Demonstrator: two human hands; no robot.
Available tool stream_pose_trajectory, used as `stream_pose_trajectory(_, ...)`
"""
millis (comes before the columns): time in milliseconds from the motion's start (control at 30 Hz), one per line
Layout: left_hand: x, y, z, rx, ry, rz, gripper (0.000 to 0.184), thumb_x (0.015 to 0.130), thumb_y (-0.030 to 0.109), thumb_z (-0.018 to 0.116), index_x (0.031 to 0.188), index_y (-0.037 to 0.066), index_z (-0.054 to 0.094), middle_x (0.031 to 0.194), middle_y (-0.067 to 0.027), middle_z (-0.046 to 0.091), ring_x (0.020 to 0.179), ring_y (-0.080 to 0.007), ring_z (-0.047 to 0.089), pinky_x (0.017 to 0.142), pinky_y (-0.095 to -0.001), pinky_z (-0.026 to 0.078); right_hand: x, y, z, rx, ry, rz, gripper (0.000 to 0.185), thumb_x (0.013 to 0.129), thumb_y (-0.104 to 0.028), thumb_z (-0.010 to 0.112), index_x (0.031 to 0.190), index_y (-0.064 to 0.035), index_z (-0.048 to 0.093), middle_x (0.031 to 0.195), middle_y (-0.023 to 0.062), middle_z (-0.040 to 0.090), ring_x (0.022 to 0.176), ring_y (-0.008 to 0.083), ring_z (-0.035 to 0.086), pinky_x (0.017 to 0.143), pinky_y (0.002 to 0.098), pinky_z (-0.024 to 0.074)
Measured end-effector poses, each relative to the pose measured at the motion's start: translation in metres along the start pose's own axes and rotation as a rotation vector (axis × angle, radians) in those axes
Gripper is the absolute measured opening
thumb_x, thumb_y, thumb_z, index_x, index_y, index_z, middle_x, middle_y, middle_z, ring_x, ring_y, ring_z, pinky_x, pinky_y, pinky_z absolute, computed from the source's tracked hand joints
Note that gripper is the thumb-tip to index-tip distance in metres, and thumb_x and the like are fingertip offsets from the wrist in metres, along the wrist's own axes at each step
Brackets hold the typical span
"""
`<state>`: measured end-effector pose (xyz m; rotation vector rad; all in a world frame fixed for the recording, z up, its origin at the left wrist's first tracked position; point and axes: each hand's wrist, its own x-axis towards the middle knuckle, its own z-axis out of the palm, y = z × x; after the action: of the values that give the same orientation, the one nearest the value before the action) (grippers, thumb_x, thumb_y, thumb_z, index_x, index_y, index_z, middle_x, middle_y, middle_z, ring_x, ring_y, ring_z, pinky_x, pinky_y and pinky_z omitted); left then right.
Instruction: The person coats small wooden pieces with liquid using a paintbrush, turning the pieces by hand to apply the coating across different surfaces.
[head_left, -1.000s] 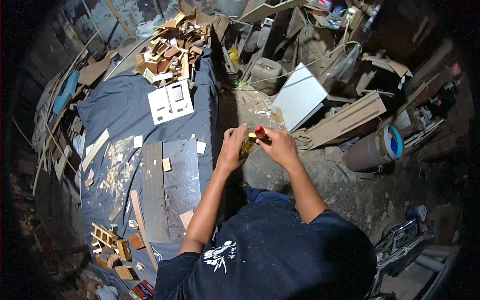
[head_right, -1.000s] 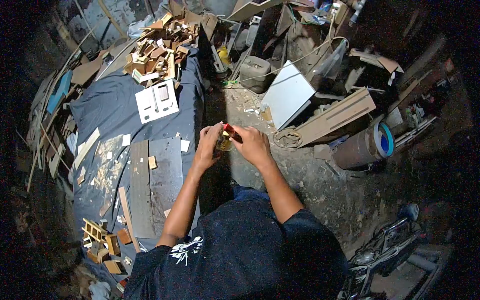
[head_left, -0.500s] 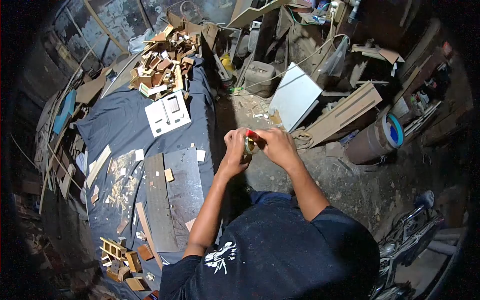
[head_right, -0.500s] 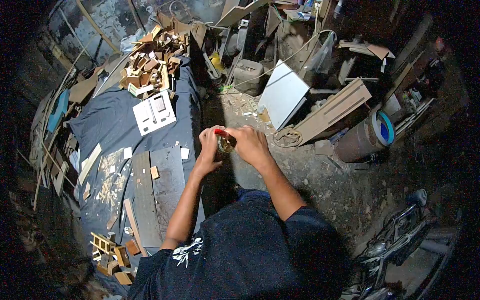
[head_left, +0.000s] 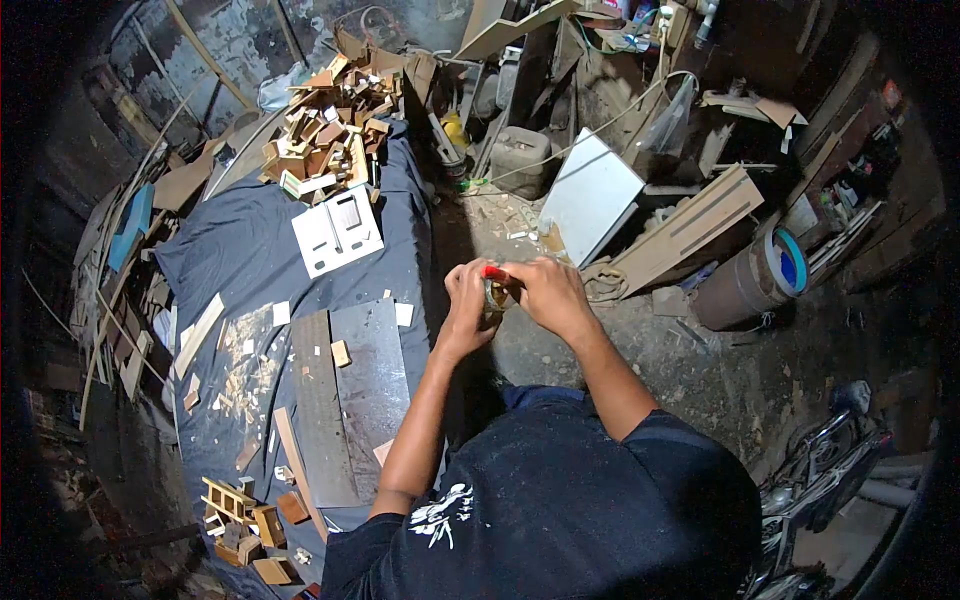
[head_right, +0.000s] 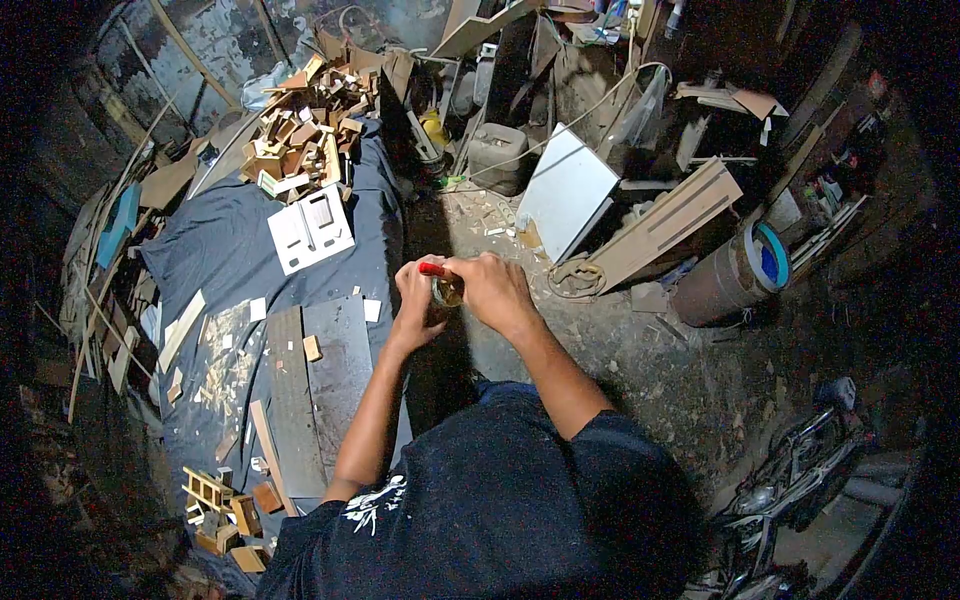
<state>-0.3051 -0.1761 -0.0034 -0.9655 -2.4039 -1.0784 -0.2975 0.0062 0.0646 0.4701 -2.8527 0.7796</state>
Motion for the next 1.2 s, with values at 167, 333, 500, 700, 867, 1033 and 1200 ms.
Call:
stream_pose_trajectory(167,-0.005,-0.008,0.008,-0.004,0.051,-0.007,0.092,0.055,-0.002,0.076,0.137,0.001,0.035,0.134,-0.0189,0.041,0.126,-0.0418,0.035,0.108,-0.0480,0.026,-0.002,0.008,-0.003,0.039,0.047,-0.004,0.024,0.084,-0.013,0.066,0.106,-0.0191,0.070,0.085,0.0179,0.066,0.084,0.0380,0.065,0.072,0.0474,0.0519)
stream_pose_trajectory(333,-0.006,-0.009,0.008,0.038,0.039,-0.039,0.091,0.056,-0.001,0.076,0.137,0.002,0.034,0.134,-0.0179,0.041,0.126,-0.0400,0.036,0.109,-0.0466,0.025,-0.003,0.003,-0.026,0.091,0.110,0.028,0.024,0.080,-0.019,0.075,0.103,-0.0139,0.070,0.082,0.0161,0.065,0.080,0.0364,0.064,0.069,0.0450,0.0495)
stream_pose_trajectory(500,-0.003,-0.003,0.003,0.030,0.040,-0.070,0.091,0.056,-0.001,0.076,0.137,0.002,0.033,0.134,-0.0171,0.041,0.127,-0.0388,0.034,0.109,-0.0461,0.024,-0.001,0.006,-0.027,0.126,0.090,-0.029,0.025,0.081,-0.017,0.075,0.105,-0.0153,0.071,0.082,0.0157,0.064,0.079,0.0366,0.064,0.069,0.0441,0.0498)
stream_pose_trajectory(700,-0.006,-0.005,0.000,0.030,0.052,-0.092,0.092,0.058,0.000,0.075,0.138,0.002,0.032,0.135,-0.0168,0.040,0.128,-0.0386,0.034,0.110,-0.0460,0.023,-0.004,0.016,-0.024,0.097,0.136,-0.075,0.025,0.080,-0.005,0.069,0.103,-0.0147,0.071,0.084,0.0148,0.066,0.082,0.0356,0.064,0.071,0.0434,0.0505)
stream_pose_trajectory(867,-0.012,-0.014,0.005,0.036,0.096,-0.087,0.093,0.058,0.001,0.075,0.140,0.002,0.031,0.137,-0.0170,0.041,0.129,-0.0385,0.034,0.110,-0.0459,0.023,-0.001,0.015,-0.038,0.078,0.114,-0.033,0.027,0.079,-0.002,0.068,0.103,-0.0152,0.072,0.086,0.0141,0.067,0.086,0.0345,0.064,0.073,0.0427,0.0504)
stream_pose_trajectory(1033,-0.020,-0.024,0.003,-0.006,0.117,-0.178,0.093,0.059,0.003,0.077,0.140,-0.001,0.031,0.136,-0.0190,0.042,0.130,-0.0391,0.036,0.111,-0.0453,0.026,0.001,0.033,-0.041,0.077,0.102,0.004,0.027,0.079,-0.002,0.072,0.104,-0.0124,0.072,0.091,0.0125,0.070,0.089,0.0278,0.068,0.077,0.0377,0.0521)
stream_pose_trajectory(1200,-0.045,-0.046,0.006,-0.019,0.207,-0.255,0.088,0.063,0.008,0.080,0.138,-0.002,0.034,0.133,-0.0194,0.045,0.124,-0.0361,0.046,0.107,-0.0411,0.036,0.005,0.043,-0.028,0.668,0.242,0.021,0.023,0.081,-0.005,0.075,0.104,-0.0027,0.071,0.093,0.0100,0.073,0.084,0.0186,0.070,0.080,0.0295,0.0526)
